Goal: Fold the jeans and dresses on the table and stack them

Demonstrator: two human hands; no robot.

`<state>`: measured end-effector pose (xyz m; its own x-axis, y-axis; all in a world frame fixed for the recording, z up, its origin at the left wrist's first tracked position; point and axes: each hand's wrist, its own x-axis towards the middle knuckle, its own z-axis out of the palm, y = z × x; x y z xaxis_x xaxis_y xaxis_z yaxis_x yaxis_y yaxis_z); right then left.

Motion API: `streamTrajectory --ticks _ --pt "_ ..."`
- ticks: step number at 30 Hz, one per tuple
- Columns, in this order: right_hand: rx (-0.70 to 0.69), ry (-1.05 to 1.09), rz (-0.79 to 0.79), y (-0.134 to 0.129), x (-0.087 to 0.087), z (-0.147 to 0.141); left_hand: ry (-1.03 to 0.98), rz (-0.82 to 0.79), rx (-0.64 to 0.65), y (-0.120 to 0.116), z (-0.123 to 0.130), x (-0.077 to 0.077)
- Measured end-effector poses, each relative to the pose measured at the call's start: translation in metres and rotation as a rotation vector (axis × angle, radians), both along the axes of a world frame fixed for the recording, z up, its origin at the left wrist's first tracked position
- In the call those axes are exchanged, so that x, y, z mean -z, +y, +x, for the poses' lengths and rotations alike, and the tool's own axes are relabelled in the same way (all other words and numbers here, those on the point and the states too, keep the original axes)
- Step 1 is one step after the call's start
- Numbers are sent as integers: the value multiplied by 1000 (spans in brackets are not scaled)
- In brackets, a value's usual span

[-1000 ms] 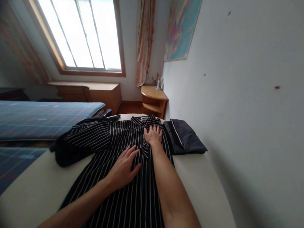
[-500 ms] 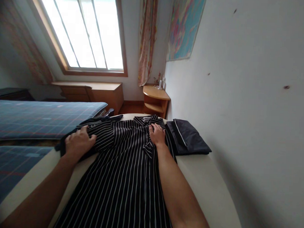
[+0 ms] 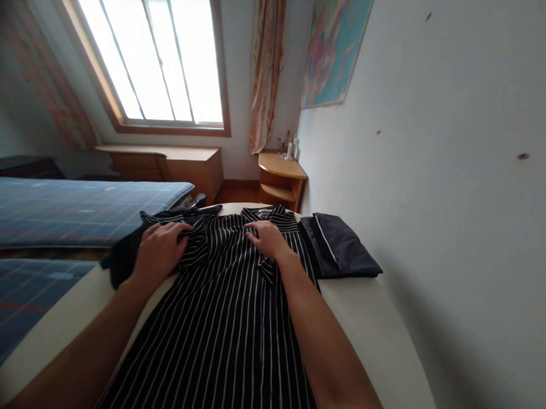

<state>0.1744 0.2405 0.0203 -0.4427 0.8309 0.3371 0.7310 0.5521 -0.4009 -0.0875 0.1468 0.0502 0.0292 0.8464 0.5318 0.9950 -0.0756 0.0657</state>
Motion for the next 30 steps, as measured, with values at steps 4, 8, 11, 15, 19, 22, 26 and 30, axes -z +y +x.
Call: streamTrajectory --ticks 4,8,11,15,19,22,26,30 --pt "-198 7 28 -27 -16 -38 22 -15 97 -1 12 4" --pt "-191 -17 96 -47 -8 -70 35 -12 168 -1 18 11" --pt "-125 4 88 -51 4 -81 44 -33 236 -1 22 14" --pt "-45 36 50 -47 17 -81 7 -30 263 2 24 19" --pt "7 98 23 -42 25 -77 -134 100 81 10 10 23" --pt "41 136 -5 -39 29 -75 -184 81 -128 16 -8 28" --pt "60 165 -19 -38 32 -74 -210 -32 -274 21 -24 37" --pt "57 179 -22 -38 33 -74 -257 -50 -276 25 -31 44"
